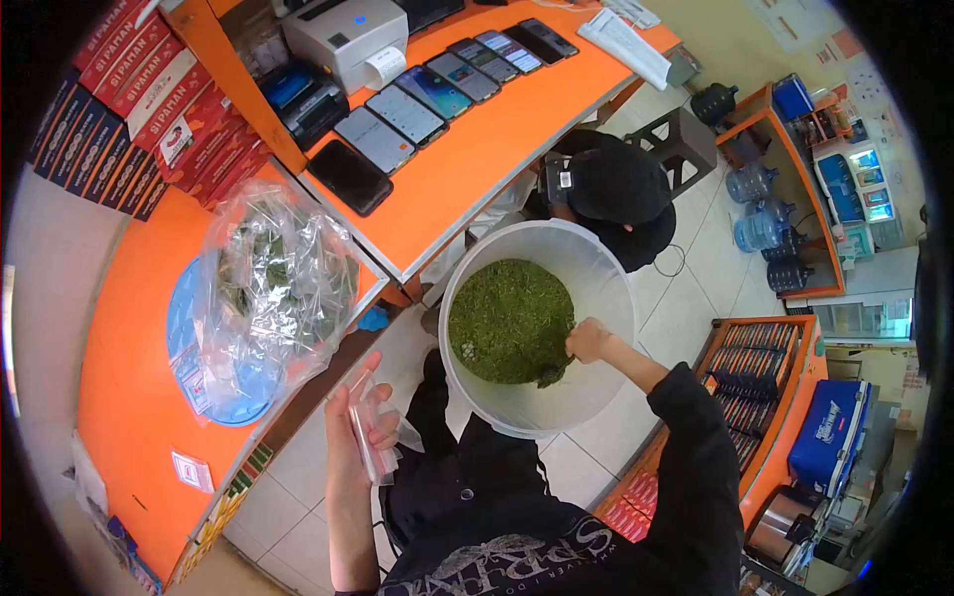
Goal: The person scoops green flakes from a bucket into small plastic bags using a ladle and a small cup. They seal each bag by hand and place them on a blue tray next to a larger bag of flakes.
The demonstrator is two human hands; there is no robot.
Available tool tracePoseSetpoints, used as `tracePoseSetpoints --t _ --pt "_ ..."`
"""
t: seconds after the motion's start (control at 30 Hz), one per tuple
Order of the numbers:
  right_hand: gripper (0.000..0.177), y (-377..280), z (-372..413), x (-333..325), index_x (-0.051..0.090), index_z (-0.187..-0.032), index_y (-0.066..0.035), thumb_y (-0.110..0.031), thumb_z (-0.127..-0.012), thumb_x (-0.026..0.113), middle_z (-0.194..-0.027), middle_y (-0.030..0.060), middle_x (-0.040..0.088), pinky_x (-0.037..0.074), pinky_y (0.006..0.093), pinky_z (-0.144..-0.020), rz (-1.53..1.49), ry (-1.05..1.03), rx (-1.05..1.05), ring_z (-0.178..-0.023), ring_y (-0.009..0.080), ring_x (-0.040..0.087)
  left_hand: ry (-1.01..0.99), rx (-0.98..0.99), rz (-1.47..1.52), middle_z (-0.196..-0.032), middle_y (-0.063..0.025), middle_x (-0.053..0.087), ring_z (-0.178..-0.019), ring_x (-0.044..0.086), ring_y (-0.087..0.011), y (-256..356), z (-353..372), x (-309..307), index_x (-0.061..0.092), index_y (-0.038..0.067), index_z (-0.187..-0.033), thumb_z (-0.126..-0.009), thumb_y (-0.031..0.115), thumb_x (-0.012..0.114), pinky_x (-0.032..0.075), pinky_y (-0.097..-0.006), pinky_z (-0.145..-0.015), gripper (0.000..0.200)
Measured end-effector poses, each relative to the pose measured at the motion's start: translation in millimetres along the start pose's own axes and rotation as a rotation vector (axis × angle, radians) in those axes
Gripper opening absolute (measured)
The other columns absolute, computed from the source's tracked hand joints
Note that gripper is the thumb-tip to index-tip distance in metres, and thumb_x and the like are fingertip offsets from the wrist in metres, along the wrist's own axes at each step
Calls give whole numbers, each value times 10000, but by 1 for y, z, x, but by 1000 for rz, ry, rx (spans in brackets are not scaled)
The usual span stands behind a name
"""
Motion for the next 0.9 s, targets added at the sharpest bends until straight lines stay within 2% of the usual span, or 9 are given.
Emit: tracePoseSetpoints --t 0.07,0.17,0.27,0.3,0.4,0.43,0.5,0.7,0.9 --pt "257 5 33 -22 692 -973 -272 -238 -747 574 -888 33 679 498 375 -678 -105 46 34 -837 236 643 -41 43 -77 -909 -16 557 -434 306 -38 1 -2 4 368 103 -1352 -845 464 499 237 -163 -367 636" --pt "245 9 80 -33 709 -927 -267 -248 -722 575 -790 51 677 490 369 -647 -365 181 93 -770 243 643 -53 102 -154 -964 -33 561 -459 338 -42 4 -7 21 403 91 -1316 -762 335 618 269 -168 -377 642" --pt "258 6 139 -63 719 -897 -248 -231 -694 561 -722 51 668 484 356 -617 -624 357 111 -706 228 637 -14 497 -691 -1040 -51 555 -595 494 -88 3 -17 43 419 72 -1277 -695 193 700 362 -182 -437 658" --pt "270 1 166 -84 720 -895 -245 -224 -683 556 -714 45 666 484 348 -613 -674 409 132 -691 218 635 -71 776 -894 -1084 -68 547 -815 579 -164 0 -22 53 460 67 -1225 -629 110 745 453 -226 -549 662" --pt "284 -16 240 -149 723 -889 -233 -190 -662 556 -701 21 663 477 330 -581 -746 650 137 -615 205 617 -120 905 -1385 -1098 -84 540 -845 600 -218 -17 -15 95 509 99 -1178 -633 112 744 502 -298 -632 593" --pt "283 -21 262 -168 723 -882 -225 -176 -658 557 -690 18 657 474 328 -571 -708 736 156 -609 203 614 -130 936 -1391 -1040 -79 567 -900 598 -217 -29 -21 96 558 83 -1105 -609 167 766 500 -307 -662 544" --pt "281 -31 298 -196 723 -870 -210 -150 -650 559 -668 13 647 469 324 -551 -632 907 197 -595 198 610 -198 960 -1468 -1036 -79 566 -876 606 -225 -43 -24 110 553 102 -1108 -622 164 751 505 -318 -647 528" --pt "264 -71 304 -209 704 -922 -184 -162 -672 621 -671 13 555 461 331 -532 -184 984 434 -562 198 574 -327 876 -1395 -1001 -81 578 -842 615 -242 -73 -38 135 562 69 -1102 -603 169 745 499 -338 -701 541" --pt "411 -105 289 -172 642 -1095 -155 -41 -706 570 -821 45 538 461 319 -630 -286 1226 504 -726 215 545 -411 848 -1313 -996 -99 581 -882 612 -241 -84 -59 131 562 35 -1130 -605 116 748 499 -348 -739 563"
Point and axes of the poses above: each hand's wrist, its own z-axis away from the middle knuckle, its own x-axis out of the palm, y = z × x, the point moved 6 cm from there along -z, towards the middle knuckle
